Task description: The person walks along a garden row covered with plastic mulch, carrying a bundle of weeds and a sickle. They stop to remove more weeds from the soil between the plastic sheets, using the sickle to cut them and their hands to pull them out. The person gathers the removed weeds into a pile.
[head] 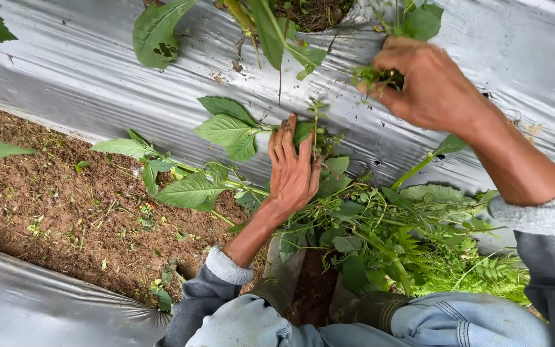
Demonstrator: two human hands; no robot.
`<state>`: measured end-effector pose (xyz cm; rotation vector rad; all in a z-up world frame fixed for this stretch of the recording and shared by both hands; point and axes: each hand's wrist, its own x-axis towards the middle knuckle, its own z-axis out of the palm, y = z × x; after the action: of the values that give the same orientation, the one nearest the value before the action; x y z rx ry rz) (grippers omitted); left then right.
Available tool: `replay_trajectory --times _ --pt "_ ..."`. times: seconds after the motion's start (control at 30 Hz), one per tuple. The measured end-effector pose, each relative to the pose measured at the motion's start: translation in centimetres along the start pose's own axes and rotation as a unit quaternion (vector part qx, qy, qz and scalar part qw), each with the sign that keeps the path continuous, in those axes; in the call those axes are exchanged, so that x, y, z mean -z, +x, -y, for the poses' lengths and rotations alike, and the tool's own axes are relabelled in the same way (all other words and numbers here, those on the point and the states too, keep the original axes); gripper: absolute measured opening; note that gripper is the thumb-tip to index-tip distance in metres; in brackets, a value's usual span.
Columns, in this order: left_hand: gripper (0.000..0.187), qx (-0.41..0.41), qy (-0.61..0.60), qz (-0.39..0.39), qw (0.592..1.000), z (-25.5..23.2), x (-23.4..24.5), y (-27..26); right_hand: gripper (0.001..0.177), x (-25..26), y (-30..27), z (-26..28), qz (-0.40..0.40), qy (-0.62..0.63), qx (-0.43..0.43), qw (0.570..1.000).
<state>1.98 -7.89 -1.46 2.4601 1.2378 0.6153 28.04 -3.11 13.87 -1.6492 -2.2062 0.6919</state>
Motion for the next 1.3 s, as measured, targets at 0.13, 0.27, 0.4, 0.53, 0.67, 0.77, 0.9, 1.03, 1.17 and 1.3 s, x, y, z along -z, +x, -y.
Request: replay_trajectory --times 0.13,0.27,0.4,0.53,0.67,0.77,0.9,1.03,1.17,1.3 --pt "0.061 -0.081 -0.043 0.098 0.991 -2.3 -4.8 -3.4 0.024 -1.7 -4.8 1.8 0.119 -0.037 -0.089 0.988" --pt "0.045 -0.164 -0.077 0.193 0.964 -4.1 -7.8 -5.2 0.039 -5.0 -10.0 1.2 0.258 -0.075 -0.165 0.949" --pt "0.047 -0.243 -0.136 0.244 0.929 -5.8 -8.5 -5.5 0.031 -7.2 -15.7 -0.3 0.278 -0.121 -0.135 0.943" --pt "0.048 -0.314 -0.182 0.281 0.888 -7.4 -7.9 -5.0 0.036 -10.1 -20.1 -1.4 0.309 -0.022 -0.259 0.915" --pt "0.084 -0.425 -0.174 0.336 0.822 -7.7 -8.1 -4.8 0.04 -12.0 -23.3 -1.5 0.311 0.022 -0.327 0.892" --pt "0.103 -0.486 -0.14 0.332 0.796 -7.4 -8.6 -4.9 0.041 -12.8 -25.1 -1.0 0.287 0.074 -0.376 0.878" --pt "0.112 -0.508 -0.126 0.299 0.798 -5.3 -10.7 -7.2 0.041 -13.4 -27.2 0.2 0.242 0.159 -0.431 0.855" --pt "0.096 -0.499 -0.12 0.332 0.791 -1.8 -10.0 -8.5 0.05 -10.1 -27.7 2.1 0.201 0.23 -0.471 0.828" --pt "0.071 -0.556 -0.099 0.211 0.798 0.4 -11.7 -8.2 0.051 -9.7 -28.7 3.0 0.111 0.28 -0.5 0.812" --pt "0.104 -0.566 -0.045 0.212 0.795 -6.3 -11.2 -2.5 0.05 -10.6 -30.6 3.6 0.01 0.284 -0.5 0.818"
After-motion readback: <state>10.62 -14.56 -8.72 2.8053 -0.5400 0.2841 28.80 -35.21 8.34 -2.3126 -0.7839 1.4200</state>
